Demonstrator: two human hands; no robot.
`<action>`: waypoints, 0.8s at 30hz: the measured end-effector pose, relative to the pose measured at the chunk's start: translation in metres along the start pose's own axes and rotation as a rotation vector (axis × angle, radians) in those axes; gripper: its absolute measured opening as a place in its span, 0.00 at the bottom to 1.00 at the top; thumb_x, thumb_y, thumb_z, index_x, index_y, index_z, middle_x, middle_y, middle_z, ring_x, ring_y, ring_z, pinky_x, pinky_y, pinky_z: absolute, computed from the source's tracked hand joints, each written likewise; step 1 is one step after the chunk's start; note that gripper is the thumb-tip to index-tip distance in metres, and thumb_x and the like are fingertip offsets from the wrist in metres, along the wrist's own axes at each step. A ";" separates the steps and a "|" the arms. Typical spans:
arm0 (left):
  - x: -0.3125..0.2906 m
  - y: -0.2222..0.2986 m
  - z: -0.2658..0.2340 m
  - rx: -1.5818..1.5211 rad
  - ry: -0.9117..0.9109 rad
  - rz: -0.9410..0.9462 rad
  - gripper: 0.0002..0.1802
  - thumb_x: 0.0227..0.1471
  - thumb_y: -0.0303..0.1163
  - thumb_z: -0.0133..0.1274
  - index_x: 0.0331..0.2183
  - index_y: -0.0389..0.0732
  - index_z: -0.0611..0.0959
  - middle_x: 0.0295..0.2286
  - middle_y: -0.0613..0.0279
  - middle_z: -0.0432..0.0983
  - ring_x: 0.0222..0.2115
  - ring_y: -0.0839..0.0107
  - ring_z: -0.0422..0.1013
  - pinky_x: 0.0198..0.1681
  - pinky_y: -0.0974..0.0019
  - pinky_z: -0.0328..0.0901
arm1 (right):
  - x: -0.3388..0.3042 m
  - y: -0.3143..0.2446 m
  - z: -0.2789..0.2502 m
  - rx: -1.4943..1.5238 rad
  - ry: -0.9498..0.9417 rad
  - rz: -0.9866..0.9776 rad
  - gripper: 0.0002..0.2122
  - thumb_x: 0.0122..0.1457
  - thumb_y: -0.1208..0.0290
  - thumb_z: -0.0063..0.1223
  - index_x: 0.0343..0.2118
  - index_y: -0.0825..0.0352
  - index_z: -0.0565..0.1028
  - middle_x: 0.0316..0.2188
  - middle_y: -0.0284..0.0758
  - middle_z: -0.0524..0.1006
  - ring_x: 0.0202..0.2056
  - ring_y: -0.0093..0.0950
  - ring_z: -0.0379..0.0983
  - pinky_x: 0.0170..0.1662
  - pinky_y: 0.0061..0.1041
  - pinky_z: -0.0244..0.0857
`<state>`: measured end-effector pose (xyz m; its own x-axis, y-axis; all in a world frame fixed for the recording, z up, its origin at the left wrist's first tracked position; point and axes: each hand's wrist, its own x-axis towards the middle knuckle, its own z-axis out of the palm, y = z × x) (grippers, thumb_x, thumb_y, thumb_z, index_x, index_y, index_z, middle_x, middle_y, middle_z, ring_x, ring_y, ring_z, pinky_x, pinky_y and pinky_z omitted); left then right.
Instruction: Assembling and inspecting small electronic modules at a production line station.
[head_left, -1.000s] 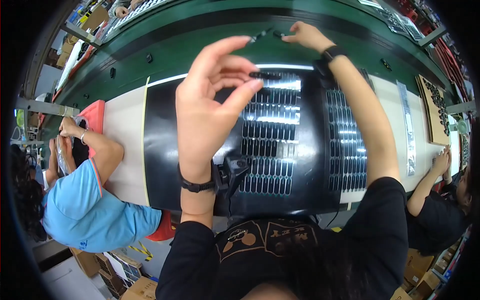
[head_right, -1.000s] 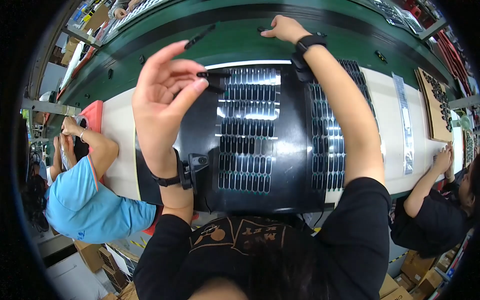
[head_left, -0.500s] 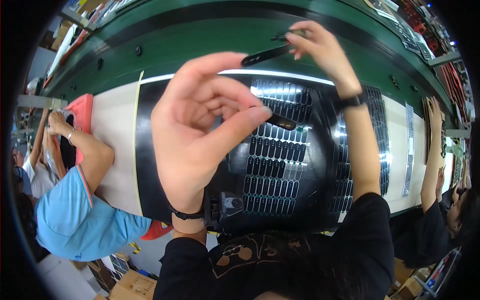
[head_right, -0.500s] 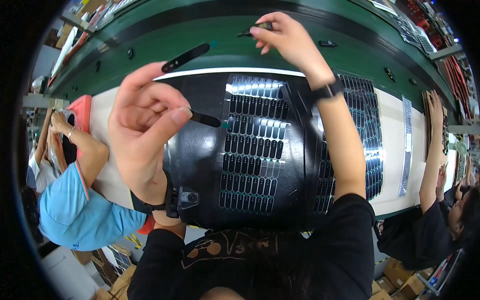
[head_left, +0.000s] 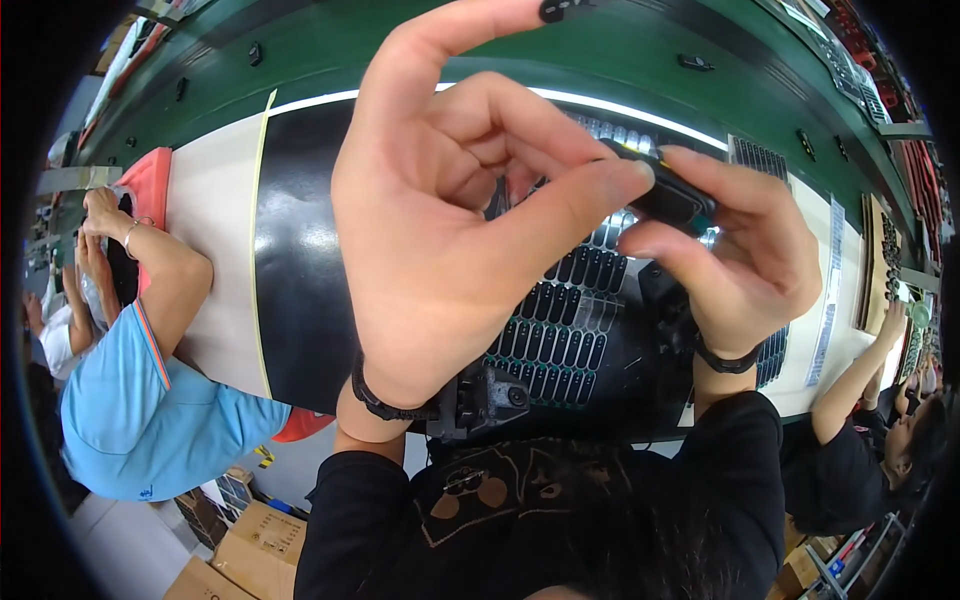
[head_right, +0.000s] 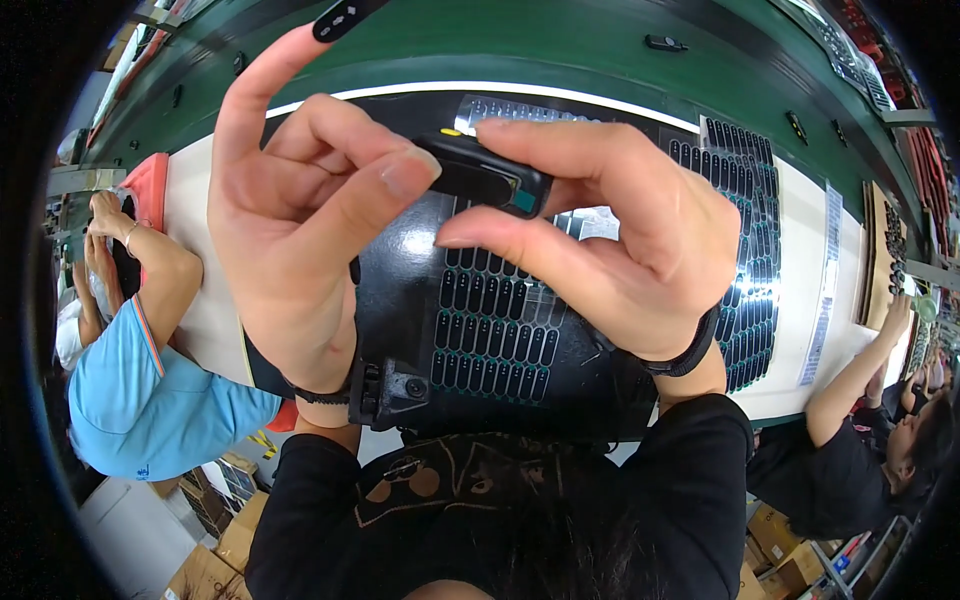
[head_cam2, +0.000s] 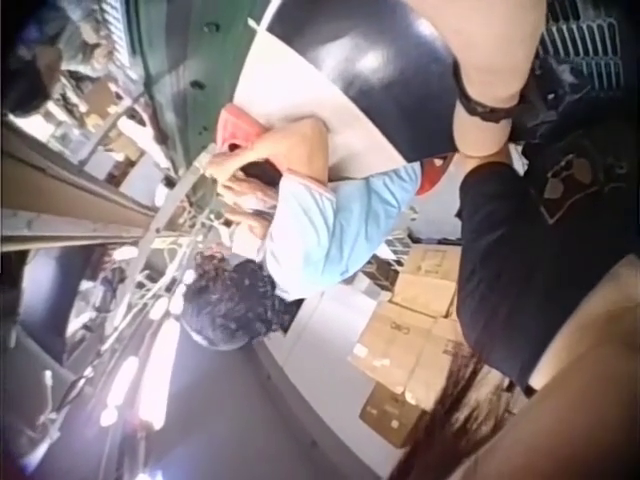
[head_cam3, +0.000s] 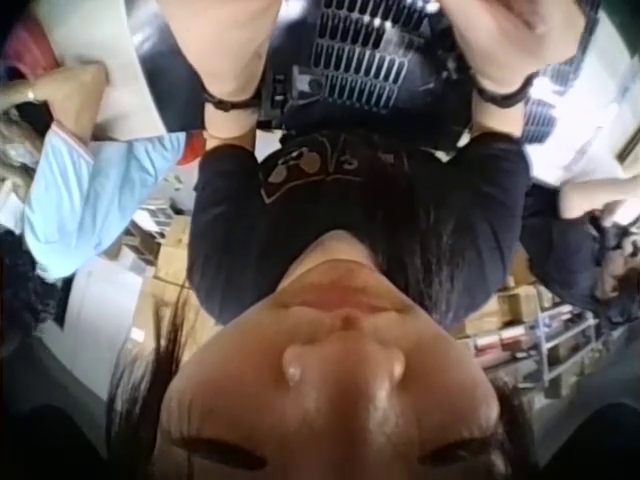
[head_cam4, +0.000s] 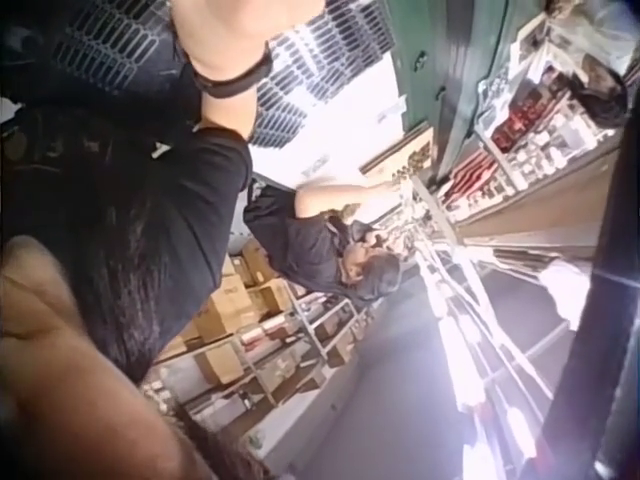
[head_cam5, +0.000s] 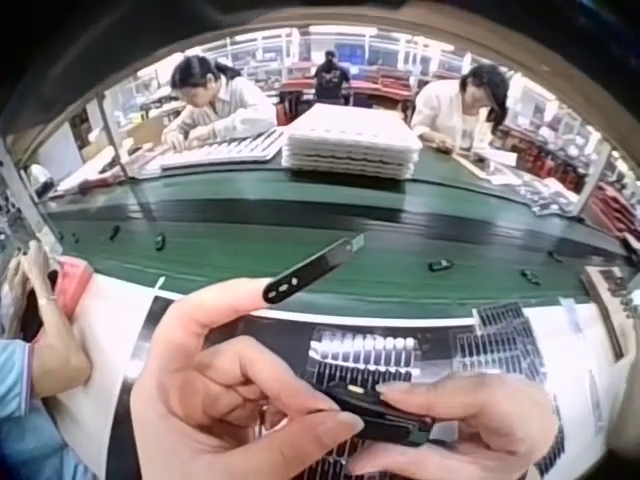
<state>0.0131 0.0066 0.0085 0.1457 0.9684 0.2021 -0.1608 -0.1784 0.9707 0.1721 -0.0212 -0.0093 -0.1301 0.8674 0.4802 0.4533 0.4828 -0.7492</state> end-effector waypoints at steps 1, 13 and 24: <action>-0.001 0.000 0.001 0.002 -0.002 -0.004 0.33 0.35 0.11 0.51 0.46 0.31 0.61 0.22 0.57 0.70 0.24 0.73 0.70 0.30 0.78 0.64 | 0.000 -0.001 -0.001 -0.014 0.004 -0.012 0.20 0.34 0.82 0.61 0.34 0.78 0.68 0.30 0.42 0.73 0.31 0.27 0.71 0.36 0.19 0.66; -0.005 0.000 0.006 0.047 0.037 0.053 0.32 0.34 0.11 0.51 0.45 0.31 0.61 0.20 0.58 0.70 0.23 0.75 0.69 0.27 0.80 0.63 | 0.002 -0.007 -0.003 -0.131 -0.015 -0.084 0.20 0.33 0.80 0.63 0.33 0.77 0.69 0.31 0.42 0.73 0.33 0.27 0.71 0.38 0.20 0.64; -0.004 -0.009 0.004 0.086 0.027 0.096 0.31 0.33 0.13 0.54 0.43 0.29 0.62 0.20 0.59 0.70 0.20 0.79 0.67 0.24 0.82 0.61 | 0.002 -0.009 -0.003 -0.168 -0.056 -0.071 0.20 0.34 0.79 0.62 0.33 0.77 0.69 0.31 0.43 0.73 0.33 0.28 0.71 0.39 0.20 0.64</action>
<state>0.0179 0.0039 -0.0006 0.1072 0.9504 0.2920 -0.0882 -0.2834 0.9549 0.1704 -0.0244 0.0001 -0.2139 0.8395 0.4994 0.5814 0.5203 -0.6255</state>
